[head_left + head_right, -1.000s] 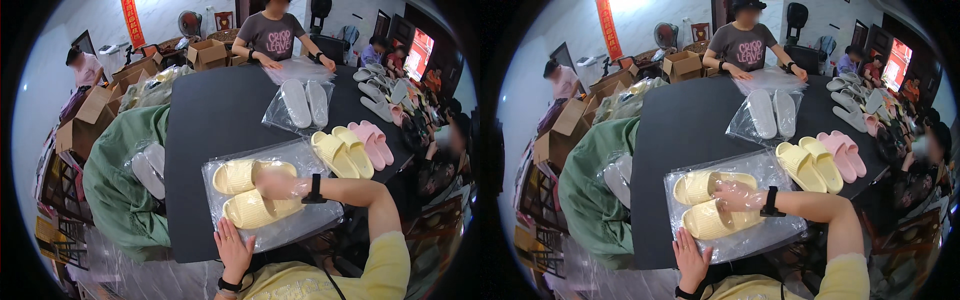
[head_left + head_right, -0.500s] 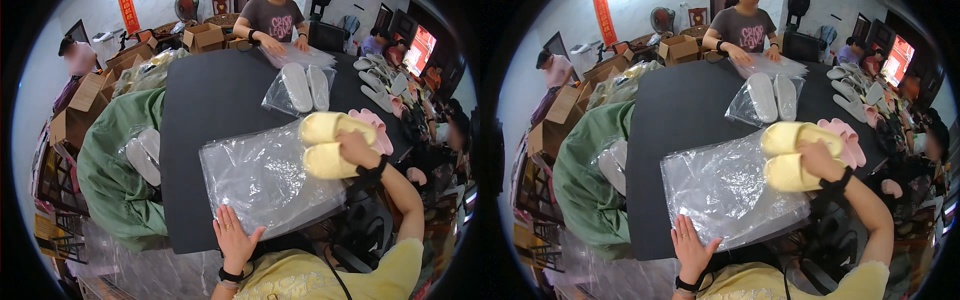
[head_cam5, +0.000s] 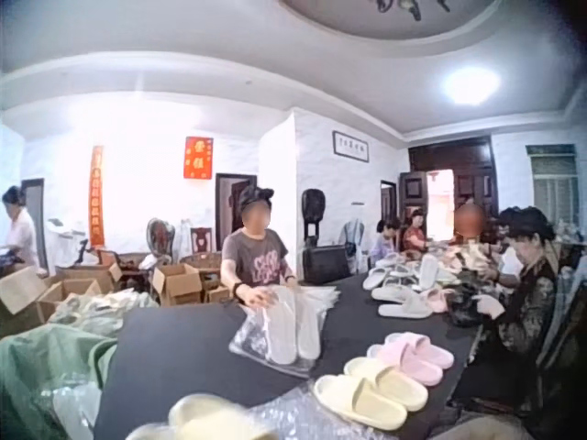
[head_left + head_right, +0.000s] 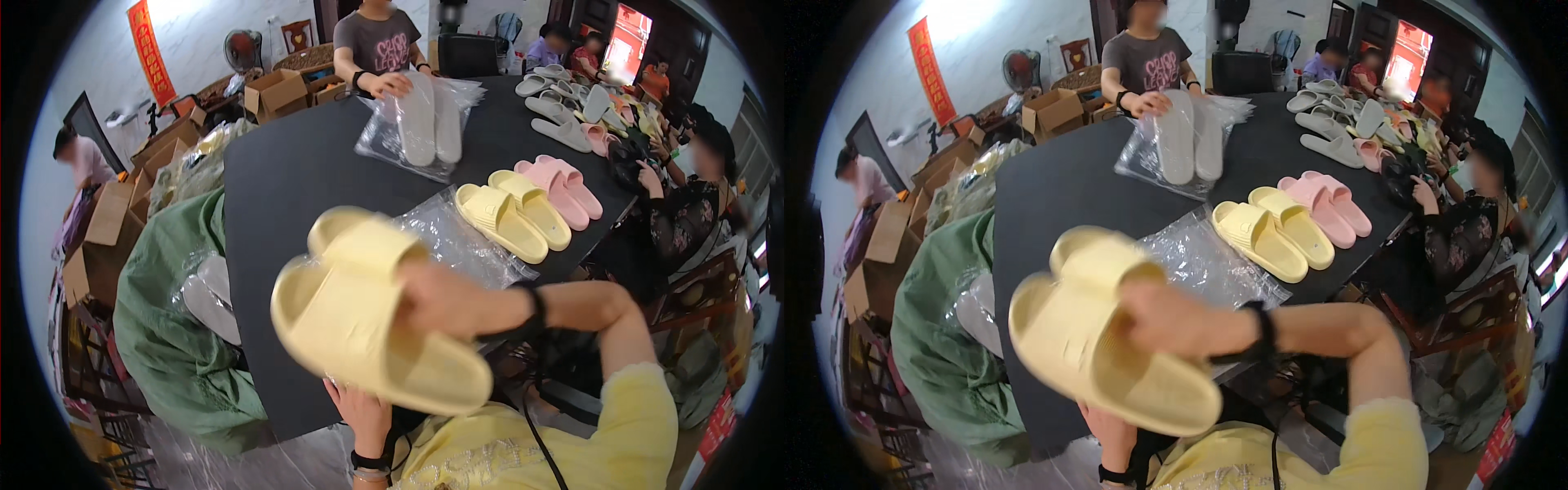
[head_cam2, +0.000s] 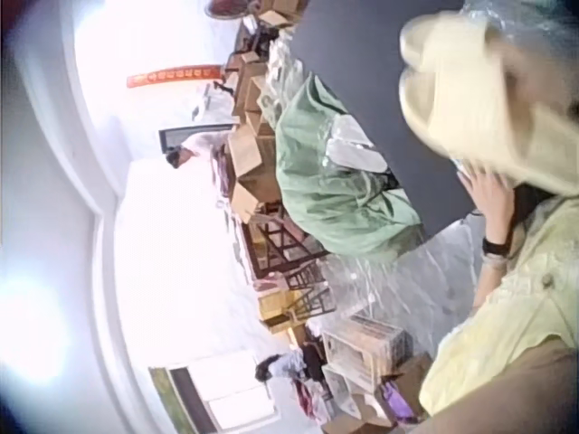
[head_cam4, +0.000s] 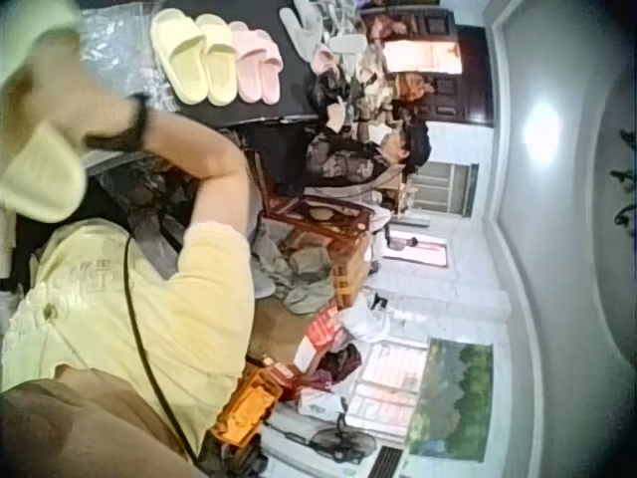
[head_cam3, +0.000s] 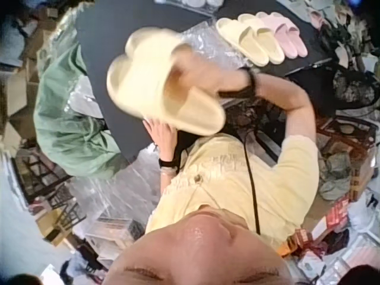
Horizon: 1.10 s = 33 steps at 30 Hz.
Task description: Sorting, inspecting, and packaging various colored slippers into plastic bags in a production environment.
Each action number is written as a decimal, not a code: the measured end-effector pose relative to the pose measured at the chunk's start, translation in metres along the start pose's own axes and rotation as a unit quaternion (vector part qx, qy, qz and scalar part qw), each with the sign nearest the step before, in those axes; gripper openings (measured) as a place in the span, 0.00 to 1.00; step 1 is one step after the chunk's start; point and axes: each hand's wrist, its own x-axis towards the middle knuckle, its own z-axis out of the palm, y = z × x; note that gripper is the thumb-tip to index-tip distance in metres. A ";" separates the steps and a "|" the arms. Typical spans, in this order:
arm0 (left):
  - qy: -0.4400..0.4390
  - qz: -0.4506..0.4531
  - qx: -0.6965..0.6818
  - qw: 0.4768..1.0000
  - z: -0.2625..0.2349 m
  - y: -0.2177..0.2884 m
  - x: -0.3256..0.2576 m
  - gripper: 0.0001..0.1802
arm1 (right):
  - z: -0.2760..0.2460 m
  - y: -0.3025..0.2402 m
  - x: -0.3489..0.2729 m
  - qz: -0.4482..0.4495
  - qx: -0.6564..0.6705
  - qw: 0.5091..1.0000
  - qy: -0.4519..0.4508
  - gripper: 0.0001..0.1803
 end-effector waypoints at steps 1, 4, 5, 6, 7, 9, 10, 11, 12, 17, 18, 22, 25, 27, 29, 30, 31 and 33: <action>0.013 -0.043 -0.162 0.986 0.008 -0.009 -0.010 0.28 | 0.032 0.002 0.006 -0.029 -0.065 0.997 -0.018 0.14; 0.044 -0.087 -0.408 0.908 0.011 -0.001 -0.016 0.28 | 0.078 0.010 0.009 0.041 -0.080 0.987 -0.133 0.13; 0.030 -0.071 -0.333 0.940 0.006 0.002 -0.013 0.27 | 0.082 0.017 0.010 0.066 -0.083 0.982 -0.155 0.13; 0.018 -0.057 -0.253 0.966 0.001 0.004 -0.011 0.27 | 0.090 0.031 0.011 0.090 -0.081 0.976 -0.183 0.13; -0.024 -0.021 -0.049 0.998 -0.004 0.008 -0.004 0.26 | 0.097 0.061 0.002 0.088 -0.094 0.983 -0.130 0.13; 0.013 -0.010 0.130 0.991 0.003 0.008 0.001 0.27 | 0.074 0.077 0.000 0.131 -0.149 0.978 -0.061 0.12; 0.018 -0.004 0.119 0.993 0.003 0.012 0.002 0.27 | 0.062 0.107 -0.007 0.110 -0.202 0.973 -0.019 0.10; 0.022 -0.004 0.112 0.993 0.003 0.013 0.001 0.28 | 0.044 0.132 -0.007 0.142 -0.225 0.964 -0.018 0.09; 0.028 -0.001 0.106 0.994 0.001 0.013 0.002 0.28 | 0.023 0.144 -0.014 0.153 -0.234 0.960 0.020 0.09; 0.050 0.015 0.108 0.993 -0.001 0.013 0.003 0.29 | -0.017 0.163 -0.027 0.273 -0.248 0.927 0.074 0.24; 0.053 0.016 0.109 0.992 0.000 0.013 0.003 0.29 | -0.014 0.163 -0.030 0.267 -0.260 0.925 0.079 0.26; 0.080 0.025 0.122 0.989 0.004 0.008 0.004 0.29 | -0.013 0.148 -0.047 0.182 -0.275 0.936 0.124 0.29; 0.089 0.024 0.124 0.988 -0.002 0.006 -0.001 0.27 | 0.015 0.090 -0.067 0.032 -0.110 0.974 0.198 0.22; 0.069 0.024 0.118 0.990 -0.001 0.002 -0.003 0.27 | 0.040 0.050 -0.077 -0.002 -0.062 0.985 0.159 0.17; 0.060 0.018 -0.003 0.998 -0.012 -0.005 -0.012 0.26 | 0.062 0.033 -0.082 -0.026 -0.035 0.994 0.104 0.10; 0.065 0.004 -0.099 0.993 -0.019 -0.009 -0.015 0.25 | 0.073 0.034 -0.081 -0.037 -0.015 0.993 0.109 0.10; 0.087 0.002 -0.107 0.990 -0.037 -0.009 -0.016 0.25 | 0.083 0.041 -0.080 -0.041 0.002 0.992 0.120 0.10; 0.127 0.001 -0.123 0.984 -0.088 -0.020 -0.030 0.24 | 0.099 0.056 -0.077 -0.056 -0.006 0.989 0.134 0.09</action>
